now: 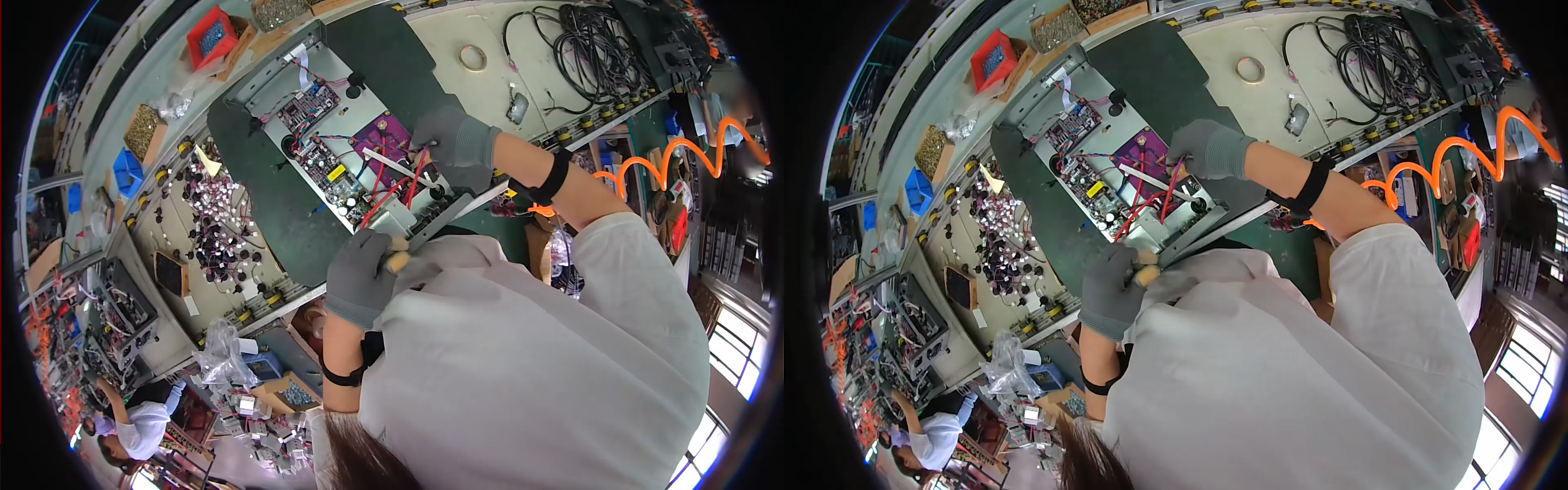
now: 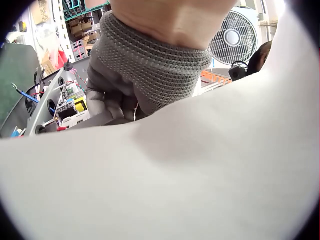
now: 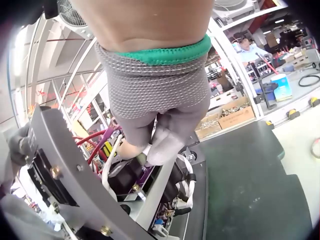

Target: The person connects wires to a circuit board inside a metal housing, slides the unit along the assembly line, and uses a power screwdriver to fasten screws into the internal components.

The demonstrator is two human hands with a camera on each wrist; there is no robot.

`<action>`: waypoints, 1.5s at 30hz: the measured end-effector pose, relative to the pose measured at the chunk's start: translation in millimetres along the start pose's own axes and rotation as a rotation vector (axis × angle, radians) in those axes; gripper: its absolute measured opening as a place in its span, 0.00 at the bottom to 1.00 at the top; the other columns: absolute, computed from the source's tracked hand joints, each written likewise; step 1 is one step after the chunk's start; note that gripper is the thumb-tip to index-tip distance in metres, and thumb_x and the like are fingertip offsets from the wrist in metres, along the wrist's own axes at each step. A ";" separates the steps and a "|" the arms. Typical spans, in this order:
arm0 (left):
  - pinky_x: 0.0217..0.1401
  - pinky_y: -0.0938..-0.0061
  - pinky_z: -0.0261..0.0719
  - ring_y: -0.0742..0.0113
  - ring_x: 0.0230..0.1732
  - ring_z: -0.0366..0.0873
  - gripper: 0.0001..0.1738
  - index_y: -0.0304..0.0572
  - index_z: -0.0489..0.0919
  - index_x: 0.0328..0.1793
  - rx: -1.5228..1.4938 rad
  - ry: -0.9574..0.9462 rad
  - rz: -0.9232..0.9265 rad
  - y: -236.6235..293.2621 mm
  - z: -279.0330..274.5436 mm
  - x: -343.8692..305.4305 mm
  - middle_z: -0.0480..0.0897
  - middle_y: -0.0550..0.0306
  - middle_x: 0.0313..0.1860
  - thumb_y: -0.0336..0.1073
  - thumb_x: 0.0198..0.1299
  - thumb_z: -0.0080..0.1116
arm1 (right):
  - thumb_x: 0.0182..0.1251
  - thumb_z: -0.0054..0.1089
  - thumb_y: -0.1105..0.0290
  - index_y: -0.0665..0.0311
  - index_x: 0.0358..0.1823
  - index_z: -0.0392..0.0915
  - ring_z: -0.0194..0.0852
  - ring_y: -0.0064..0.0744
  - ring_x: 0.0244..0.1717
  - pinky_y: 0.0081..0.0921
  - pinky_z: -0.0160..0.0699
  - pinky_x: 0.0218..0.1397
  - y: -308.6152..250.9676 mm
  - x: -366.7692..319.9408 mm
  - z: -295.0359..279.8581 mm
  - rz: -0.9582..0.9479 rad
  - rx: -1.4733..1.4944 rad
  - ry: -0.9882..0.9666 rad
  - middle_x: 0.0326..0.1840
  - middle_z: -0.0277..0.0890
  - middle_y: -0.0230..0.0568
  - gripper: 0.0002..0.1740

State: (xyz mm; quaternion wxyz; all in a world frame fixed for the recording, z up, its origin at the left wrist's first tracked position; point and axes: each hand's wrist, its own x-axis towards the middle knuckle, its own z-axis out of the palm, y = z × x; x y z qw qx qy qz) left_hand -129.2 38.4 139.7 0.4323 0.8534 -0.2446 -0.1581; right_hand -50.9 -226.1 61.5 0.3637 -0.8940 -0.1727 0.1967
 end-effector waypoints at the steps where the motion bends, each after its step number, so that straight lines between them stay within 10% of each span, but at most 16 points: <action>1: 0.30 0.67 0.73 0.54 0.30 0.76 0.12 0.39 0.79 0.36 -0.008 -0.008 0.000 0.8 -0.5 0.5 0.78 0.51 0.31 0.32 0.45 0.68 | 0.50 0.63 0.70 0.59 0.34 0.81 0.76 0.43 0.39 0.34 0.74 0.42 -11.5 -1.2 -0.4 -0.041 -0.160 0.032 0.34 0.77 0.42 0.08; 12: 0.31 0.68 0.75 0.54 0.31 0.77 0.12 0.40 0.79 0.37 0.017 -0.022 0.013 -2.3 -0.9 -1.2 0.77 0.51 0.31 0.31 0.46 0.66 | 0.50 0.60 0.71 0.55 0.33 0.80 0.73 0.40 0.39 0.34 0.73 0.40 -15.0 -8.8 -3.5 -0.169 -0.232 0.351 0.38 0.70 0.36 0.07; 21: 0.32 0.68 0.75 0.54 0.32 0.77 0.09 0.41 0.79 0.37 -0.006 0.017 0.008 -1.4 -1.0 -1.5 0.78 0.52 0.32 0.31 0.48 0.64 | 0.44 0.62 0.69 0.50 0.44 0.79 0.70 0.35 0.37 0.32 0.72 0.34 -15.5 4.8 -3.4 -0.113 -0.851 0.469 0.34 0.68 0.33 0.20; 24: 0.33 0.68 0.75 0.54 0.32 0.77 0.09 0.41 0.79 0.36 -0.041 0.017 -0.017 -1.9 0.8 -3.7 0.78 0.52 0.32 0.31 0.47 0.64 | 0.48 0.63 0.72 0.54 0.45 0.79 0.73 0.35 0.35 0.31 0.74 0.35 -11.1 -1.7 1.6 -0.059 -0.675 0.386 0.36 0.72 0.35 0.19; 27: 0.34 0.68 0.75 0.53 0.33 0.78 0.09 0.42 0.80 0.36 -0.081 0.038 -0.018 -2.9 0.3 -3.1 0.78 0.52 0.32 0.32 0.47 0.64 | 0.53 0.62 0.81 0.68 0.48 0.77 0.79 0.27 0.37 0.23 0.79 0.40 -17.4 -7.4 2.8 0.077 0.346 0.229 0.39 0.79 0.41 0.18; 30: 0.34 0.68 0.75 0.53 0.33 0.77 0.09 0.42 0.80 0.36 -0.082 0.043 0.015 -4.1 -1.3 -2.2 0.78 0.53 0.32 0.32 0.47 0.64 | 0.59 0.59 0.77 0.71 0.46 0.78 0.78 0.26 0.43 0.23 0.76 0.47 -13.2 -13.9 18.4 0.084 0.632 0.244 0.37 0.80 0.41 0.13; 40: 0.32 0.67 0.75 0.53 0.31 0.77 0.10 0.42 0.80 0.35 -0.070 0.065 0.054 -8.1 1.0 -2.0 0.77 0.53 0.31 0.32 0.45 0.65 | 0.55 0.55 0.83 0.70 0.39 0.77 0.77 0.28 0.44 0.25 0.75 0.48 -16.5 -14.2 18.9 0.212 0.653 0.160 0.42 0.79 0.41 0.09; 45: 0.32 0.67 0.75 0.53 0.31 0.77 0.09 0.42 0.80 0.35 -0.066 0.055 0.043 -7.3 0.6 -1.5 0.77 0.53 0.30 0.32 0.46 0.64 | 0.53 0.58 0.83 0.66 0.44 0.76 0.78 0.35 0.42 0.27 0.78 0.46 -25.3 -12.0 12.1 -0.065 0.022 0.192 0.37 0.77 0.43 0.15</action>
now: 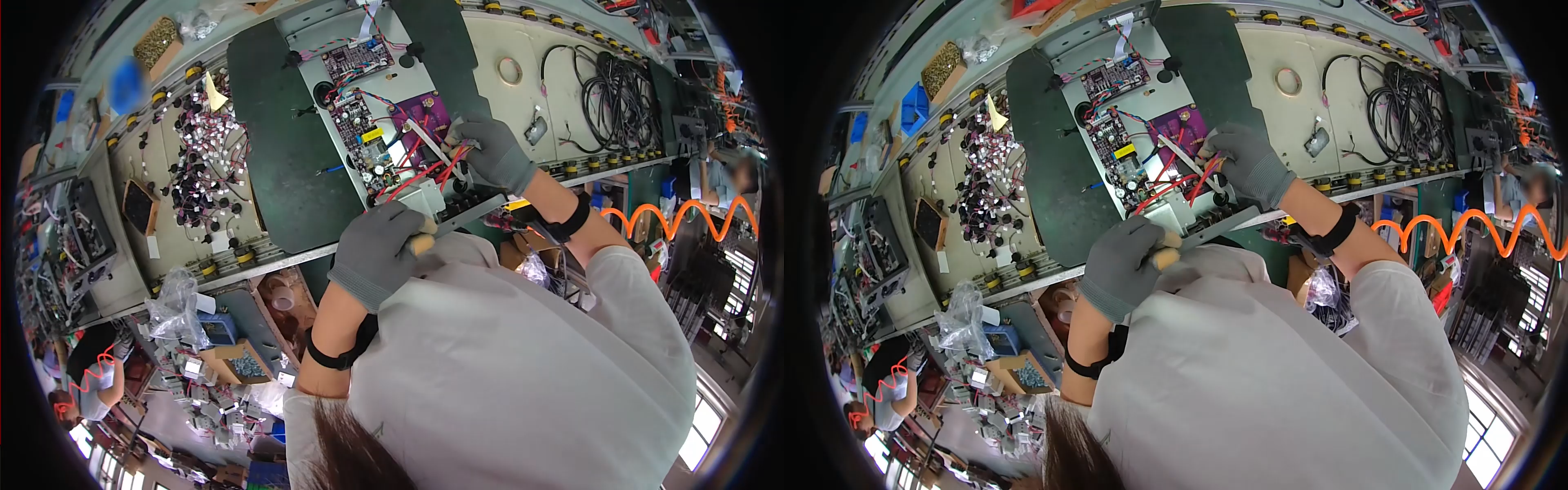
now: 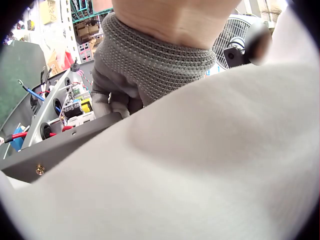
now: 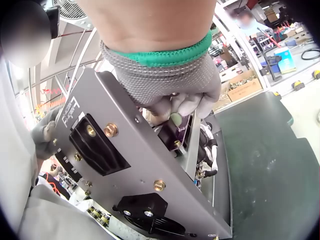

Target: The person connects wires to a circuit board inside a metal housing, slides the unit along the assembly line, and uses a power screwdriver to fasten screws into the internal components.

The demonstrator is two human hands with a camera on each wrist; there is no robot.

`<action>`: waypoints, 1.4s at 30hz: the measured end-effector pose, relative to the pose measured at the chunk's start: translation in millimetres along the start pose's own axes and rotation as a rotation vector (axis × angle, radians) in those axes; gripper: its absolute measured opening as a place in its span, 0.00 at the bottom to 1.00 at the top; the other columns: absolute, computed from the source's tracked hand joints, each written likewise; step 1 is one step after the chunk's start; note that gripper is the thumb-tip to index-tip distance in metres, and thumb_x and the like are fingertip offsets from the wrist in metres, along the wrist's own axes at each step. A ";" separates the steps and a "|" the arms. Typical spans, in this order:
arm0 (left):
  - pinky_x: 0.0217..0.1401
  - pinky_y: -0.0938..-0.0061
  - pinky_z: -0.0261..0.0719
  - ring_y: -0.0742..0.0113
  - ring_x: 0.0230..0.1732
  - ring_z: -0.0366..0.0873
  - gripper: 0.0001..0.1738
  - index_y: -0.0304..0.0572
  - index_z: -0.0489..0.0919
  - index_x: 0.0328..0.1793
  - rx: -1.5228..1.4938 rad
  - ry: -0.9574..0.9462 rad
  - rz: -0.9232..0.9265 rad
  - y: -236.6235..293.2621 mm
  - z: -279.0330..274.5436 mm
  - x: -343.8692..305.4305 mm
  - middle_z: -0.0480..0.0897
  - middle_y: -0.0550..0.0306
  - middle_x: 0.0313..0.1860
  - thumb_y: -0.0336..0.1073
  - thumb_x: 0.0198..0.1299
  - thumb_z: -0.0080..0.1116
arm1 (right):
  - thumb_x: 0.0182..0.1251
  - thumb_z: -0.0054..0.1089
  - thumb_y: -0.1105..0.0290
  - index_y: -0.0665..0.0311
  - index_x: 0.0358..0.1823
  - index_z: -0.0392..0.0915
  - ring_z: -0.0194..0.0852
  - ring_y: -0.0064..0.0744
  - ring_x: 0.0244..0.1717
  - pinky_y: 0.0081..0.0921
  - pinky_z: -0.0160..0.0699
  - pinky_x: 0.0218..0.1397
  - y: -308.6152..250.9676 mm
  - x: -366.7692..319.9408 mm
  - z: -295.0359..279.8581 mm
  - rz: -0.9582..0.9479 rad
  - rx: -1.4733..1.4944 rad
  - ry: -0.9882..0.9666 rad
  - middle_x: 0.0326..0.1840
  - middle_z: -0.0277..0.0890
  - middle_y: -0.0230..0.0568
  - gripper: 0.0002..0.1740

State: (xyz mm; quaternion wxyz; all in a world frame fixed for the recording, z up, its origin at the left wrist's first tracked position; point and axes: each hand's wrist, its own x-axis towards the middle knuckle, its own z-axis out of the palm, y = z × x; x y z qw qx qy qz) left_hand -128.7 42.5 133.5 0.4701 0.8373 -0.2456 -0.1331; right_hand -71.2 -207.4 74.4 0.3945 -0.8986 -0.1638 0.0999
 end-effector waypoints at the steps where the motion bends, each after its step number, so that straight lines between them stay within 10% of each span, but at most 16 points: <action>1: 0.32 0.67 0.75 0.54 0.31 0.77 0.09 0.42 0.80 0.35 0.016 -0.008 -0.010 0.0 -0.1 -0.7 0.77 0.53 0.31 0.32 0.46 0.64 | 0.53 0.58 0.83 0.66 0.44 0.76 0.78 0.35 0.42 0.27 0.78 0.46 0.3 -0.2 0.6 -0.001 -0.001 -0.003 0.37 0.77 0.43 0.15; 10: 0.33 0.67 0.74 0.54 0.31 0.76 0.08 0.42 0.80 0.35 -0.023 0.015 -0.014 -1.1 1.5 -2.4 0.77 0.53 0.31 0.31 0.46 0.63 | 0.51 0.61 0.82 0.67 0.34 0.72 0.74 0.24 0.34 0.23 0.76 0.41 -10.9 0.6 4.0 0.260 0.300 0.078 0.31 0.75 0.37 0.09; 19: 0.33 0.66 0.75 0.53 0.32 0.76 0.09 0.42 0.80 0.36 -0.033 0.010 -0.023 0.2 -0.2 -2.3 0.77 0.53 0.31 0.32 0.46 0.64 | 0.46 0.67 0.77 0.64 0.31 0.73 0.76 0.35 0.31 0.26 0.73 0.39 -12.9 7.6 -8.3 0.021 0.008 0.046 0.27 0.76 0.40 0.11; 32: 0.34 0.68 0.76 0.54 0.33 0.77 0.10 0.41 0.80 0.36 -0.020 -0.031 -0.062 2.9 1.4 -1.5 0.78 0.54 0.32 0.32 0.47 0.65 | 0.43 0.65 0.76 0.58 0.32 0.70 0.75 0.45 0.34 0.35 0.71 0.34 -23.4 53.1 -23.3 0.056 -0.427 -0.544 0.30 0.75 0.38 0.14; 42: 0.35 0.70 0.75 0.56 0.32 0.76 0.11 0.39 0.80 0.38 -0.040 -0.007 -0.029 -0.8 3.6 -3.5 0.77 0.52 0.32 0.31 0.47 0.66 | 0.46 0.63 0.77 0.56 0.30 0.78 0.78 0.39 0.37 0.34 0.74 0.38 -13.8 58.7 -15.0 0.059 -0.534 -0.622 0.30 0.79 0.33 0.09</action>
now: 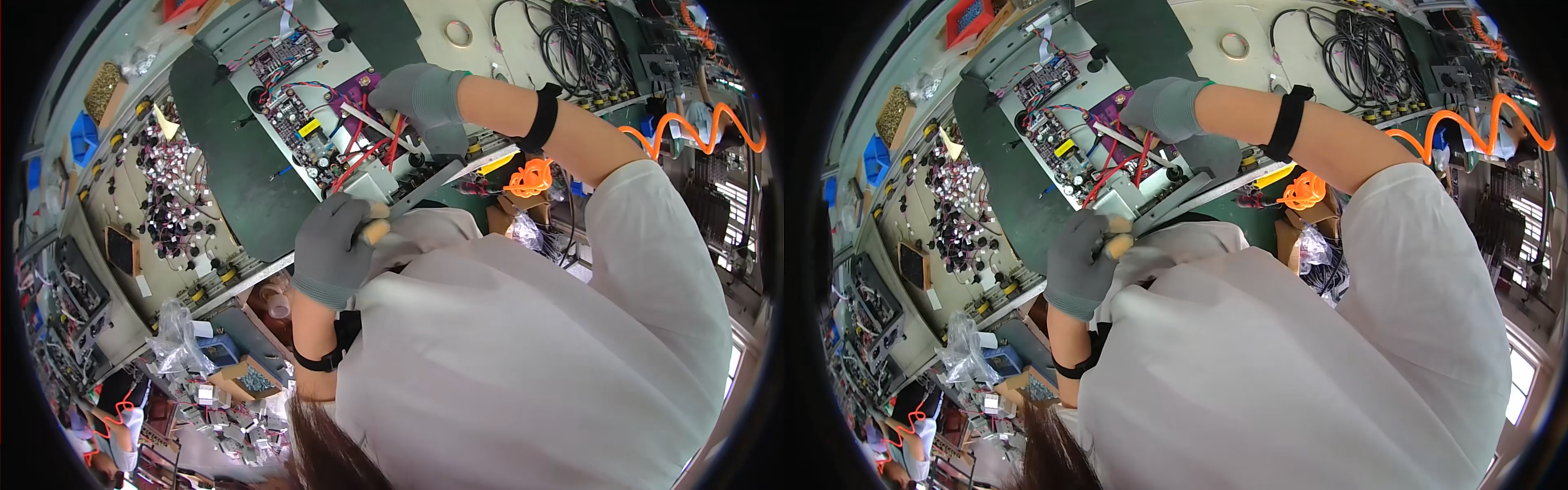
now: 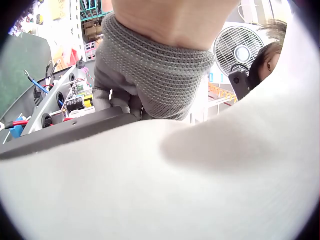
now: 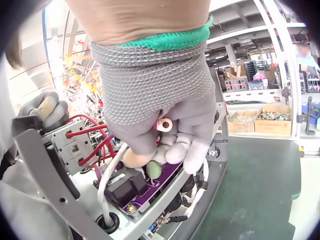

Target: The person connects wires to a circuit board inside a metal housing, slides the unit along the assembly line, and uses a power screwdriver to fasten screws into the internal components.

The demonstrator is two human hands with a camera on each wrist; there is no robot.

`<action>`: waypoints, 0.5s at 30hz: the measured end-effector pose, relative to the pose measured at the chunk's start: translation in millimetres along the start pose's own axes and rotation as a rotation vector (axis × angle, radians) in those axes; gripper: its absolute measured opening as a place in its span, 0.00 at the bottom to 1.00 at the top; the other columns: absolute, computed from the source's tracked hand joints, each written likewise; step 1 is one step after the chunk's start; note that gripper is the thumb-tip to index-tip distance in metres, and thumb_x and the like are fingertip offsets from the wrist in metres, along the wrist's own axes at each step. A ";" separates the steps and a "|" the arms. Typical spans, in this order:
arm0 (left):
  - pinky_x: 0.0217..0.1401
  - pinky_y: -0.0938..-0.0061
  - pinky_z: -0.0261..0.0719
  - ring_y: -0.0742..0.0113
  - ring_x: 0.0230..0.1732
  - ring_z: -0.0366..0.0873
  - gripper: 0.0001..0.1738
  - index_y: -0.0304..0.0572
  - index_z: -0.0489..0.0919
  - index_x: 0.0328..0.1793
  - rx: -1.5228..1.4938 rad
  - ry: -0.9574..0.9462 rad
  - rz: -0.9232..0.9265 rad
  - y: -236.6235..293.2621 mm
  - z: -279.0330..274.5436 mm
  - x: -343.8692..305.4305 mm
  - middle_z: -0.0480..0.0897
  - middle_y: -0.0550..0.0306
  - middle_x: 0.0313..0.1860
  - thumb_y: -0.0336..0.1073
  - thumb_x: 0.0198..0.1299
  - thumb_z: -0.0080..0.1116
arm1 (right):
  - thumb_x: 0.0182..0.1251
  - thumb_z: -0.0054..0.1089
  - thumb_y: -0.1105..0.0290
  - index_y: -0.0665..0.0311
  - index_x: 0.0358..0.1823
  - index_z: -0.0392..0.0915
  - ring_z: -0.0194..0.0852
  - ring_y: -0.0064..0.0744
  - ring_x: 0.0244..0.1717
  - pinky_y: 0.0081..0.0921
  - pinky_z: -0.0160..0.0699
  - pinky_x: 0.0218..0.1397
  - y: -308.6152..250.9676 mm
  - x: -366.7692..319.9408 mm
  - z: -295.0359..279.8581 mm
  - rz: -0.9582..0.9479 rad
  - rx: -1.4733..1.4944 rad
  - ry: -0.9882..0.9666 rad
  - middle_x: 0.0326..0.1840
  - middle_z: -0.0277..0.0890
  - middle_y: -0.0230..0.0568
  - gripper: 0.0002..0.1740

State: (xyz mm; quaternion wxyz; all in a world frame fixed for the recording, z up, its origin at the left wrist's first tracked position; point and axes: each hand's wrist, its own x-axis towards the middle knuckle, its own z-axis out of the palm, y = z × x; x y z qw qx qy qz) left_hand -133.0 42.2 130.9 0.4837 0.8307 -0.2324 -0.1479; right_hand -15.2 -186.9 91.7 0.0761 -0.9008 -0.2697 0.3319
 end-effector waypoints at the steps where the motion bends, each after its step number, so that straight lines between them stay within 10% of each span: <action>1: 0.35 0.70 0.74 0.56 0.32 0.76 0.11 0.39 0.80 0.37 -0.010 -0.005 -0.019 -0.9 0.2 -0.1 0.77 0.52 0.32 0.32 0.47 0.66 | 0.46 0.63 0.77 0.56 0.30 0.78 0.79 0.38 0.37 0.34 0.74 0.38 0.7 1.3 0.8 -0.015 -0.067 0.008 0.30 0.79 0.33 0.08; 15: 0.37 0.72 0.74 0.57 0.35 0.76 0.10 0.39 0.78 0.42 0.165 -0.090 -0.122 27.0 -20.5 23.7 0.79 0.51 0.39 0.30 0.53 0.60 | 0.51 0.60 0.72 0.54 0.39 0.78 0.77 0.42 0.43 0.35 0.74 0.44 12.2 -22.5 23.3 0.007 0.311 0.252 0.36 0.79 0.38 0.12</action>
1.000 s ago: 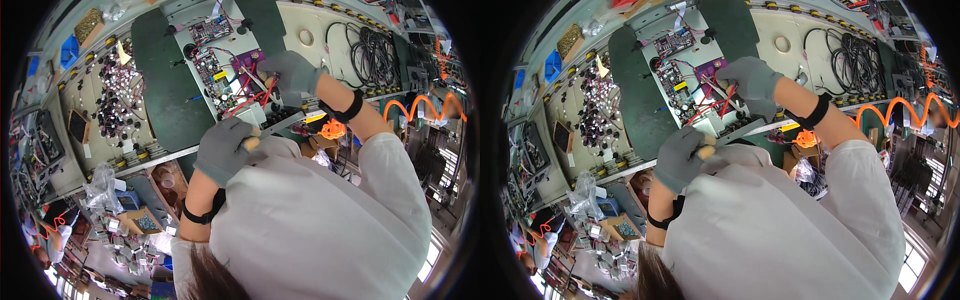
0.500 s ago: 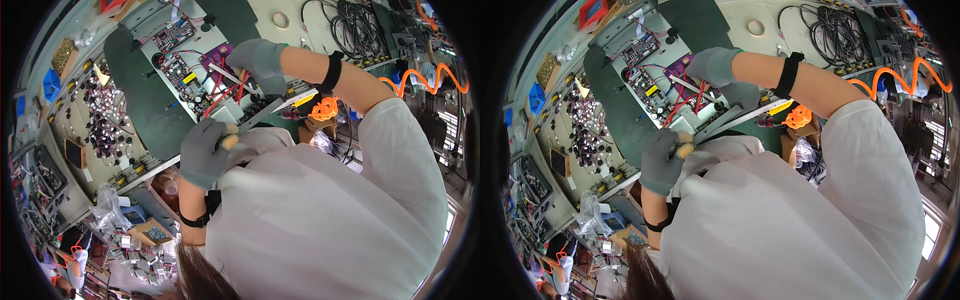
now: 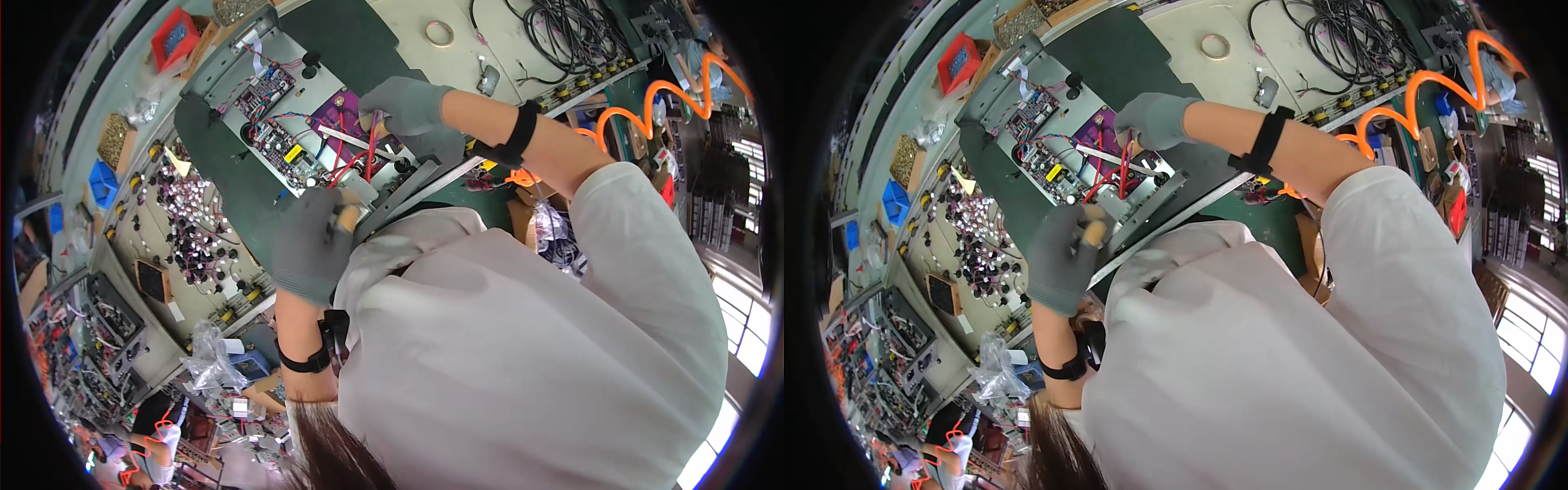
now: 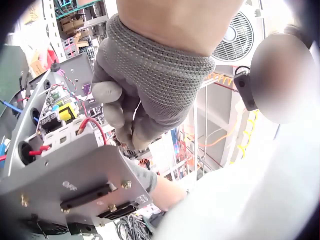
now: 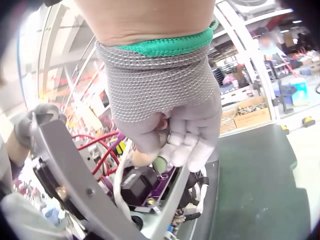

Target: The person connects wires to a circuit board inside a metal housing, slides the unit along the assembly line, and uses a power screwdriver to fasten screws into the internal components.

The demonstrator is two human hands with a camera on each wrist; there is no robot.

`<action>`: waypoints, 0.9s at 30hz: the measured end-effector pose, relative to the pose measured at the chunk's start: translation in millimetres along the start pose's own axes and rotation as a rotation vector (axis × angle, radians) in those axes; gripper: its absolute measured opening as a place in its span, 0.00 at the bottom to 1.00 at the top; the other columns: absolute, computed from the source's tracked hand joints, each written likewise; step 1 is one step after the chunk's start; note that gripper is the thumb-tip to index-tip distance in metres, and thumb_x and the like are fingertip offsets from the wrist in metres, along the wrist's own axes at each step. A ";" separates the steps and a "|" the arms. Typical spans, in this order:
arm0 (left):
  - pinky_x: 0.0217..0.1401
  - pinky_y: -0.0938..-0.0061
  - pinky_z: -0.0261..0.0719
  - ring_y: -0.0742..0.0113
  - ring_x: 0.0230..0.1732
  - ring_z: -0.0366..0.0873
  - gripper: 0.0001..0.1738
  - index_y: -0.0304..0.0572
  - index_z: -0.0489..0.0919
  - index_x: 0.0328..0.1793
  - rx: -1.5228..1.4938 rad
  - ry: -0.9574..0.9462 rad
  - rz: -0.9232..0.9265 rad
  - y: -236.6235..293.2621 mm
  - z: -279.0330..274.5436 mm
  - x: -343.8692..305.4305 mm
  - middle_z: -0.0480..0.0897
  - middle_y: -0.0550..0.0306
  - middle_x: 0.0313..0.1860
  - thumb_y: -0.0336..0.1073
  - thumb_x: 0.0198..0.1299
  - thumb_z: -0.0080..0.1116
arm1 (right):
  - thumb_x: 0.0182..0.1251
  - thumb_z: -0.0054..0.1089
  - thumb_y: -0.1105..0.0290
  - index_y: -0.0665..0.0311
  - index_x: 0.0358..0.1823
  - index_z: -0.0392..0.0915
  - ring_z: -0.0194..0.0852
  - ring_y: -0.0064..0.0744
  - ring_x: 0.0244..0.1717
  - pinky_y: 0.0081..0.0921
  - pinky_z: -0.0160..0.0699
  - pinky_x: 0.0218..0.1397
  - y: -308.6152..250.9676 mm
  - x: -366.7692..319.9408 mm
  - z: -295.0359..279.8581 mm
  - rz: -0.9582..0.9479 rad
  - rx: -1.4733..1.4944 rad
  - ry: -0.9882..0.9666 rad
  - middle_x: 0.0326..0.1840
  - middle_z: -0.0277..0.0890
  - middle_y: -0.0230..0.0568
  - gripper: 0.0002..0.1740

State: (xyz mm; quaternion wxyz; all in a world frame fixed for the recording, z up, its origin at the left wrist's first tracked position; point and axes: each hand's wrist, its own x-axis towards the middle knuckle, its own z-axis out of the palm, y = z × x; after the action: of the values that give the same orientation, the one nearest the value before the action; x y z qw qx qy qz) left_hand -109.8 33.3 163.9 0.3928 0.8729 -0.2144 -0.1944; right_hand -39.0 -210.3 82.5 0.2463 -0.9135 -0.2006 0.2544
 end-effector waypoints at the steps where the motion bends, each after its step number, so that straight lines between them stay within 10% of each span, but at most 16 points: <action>1: 0.38 0.73 0.74 0.57 0.35 0.76 0.09 0.38 0.78 0.42 0.050 0.036 0.036 5.5 -2.9 10.0 0.79 0.51 0.39 0.30 0.54 0.58 | 0.53 0.60 0.71 0.54 0.40 0.78 0.77 0.42 0.44 0.34 0.73 0.46 -0.1 -7.3 3.2 0.056 0.032 0.104 0.36 0.79 0.39 0.12; 7: 0.41 0.72 0.74 0.56 0.36 0.76 0.11 0.49 0.81 0.44 0.358 0.001 0.205 -8.3 14.3 90.7 0.80 0.57 0.38 0.34 0.54 0.57 | 0.62 0.52 0.63 0.61 0.46 0.77 0.78 0.38 0.38 0.30 0.75 0.44 -8.0 -62.0 22.4 0.197 0.470 0.624 0.37 0.80 0.43 0.14; 15: 0.48 0.66 0.75 0.56 0.44 0.77 0.15 0.53 0.85 0.39 0.801 -0.478 0.048 -3.1 37.3 149.5 0.83 0.53 0.36 0.50 0.49 0.63 | 0.72 0.42 0.57 0.66 0.45 0.75 0.74 0.29 0.39 0.25 0.72 0.46 -27.9 -89.6 74.6 0.269 1.087 0.819 0.37 0.76 0.42 0.20; 27: 0.43 0.68 0.78 0.54 0.37 0.82 0.13 0.43 0.85 0.37 0.800 -0.652 -0.228 13.3 52.4 177.7 0.83 0.45 0.34 0.40 0.46 0.65 | 0.73 0.34 0.55 0.68 0.33 0.75 0.68 0.25 0.32 0.24 0.70 0.41 -51.3 -61.2 116.9 0.249 1.528 1.020 0.29 0.74 0.37 0.25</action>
State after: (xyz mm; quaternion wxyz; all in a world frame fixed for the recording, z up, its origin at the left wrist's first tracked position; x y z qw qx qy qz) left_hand 8.6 -99.9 111.5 -0.0815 0.8666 -0.2866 -0.4002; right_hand -165.6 -158.8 45.6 0.8110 -0.5194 0.2537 -0.0904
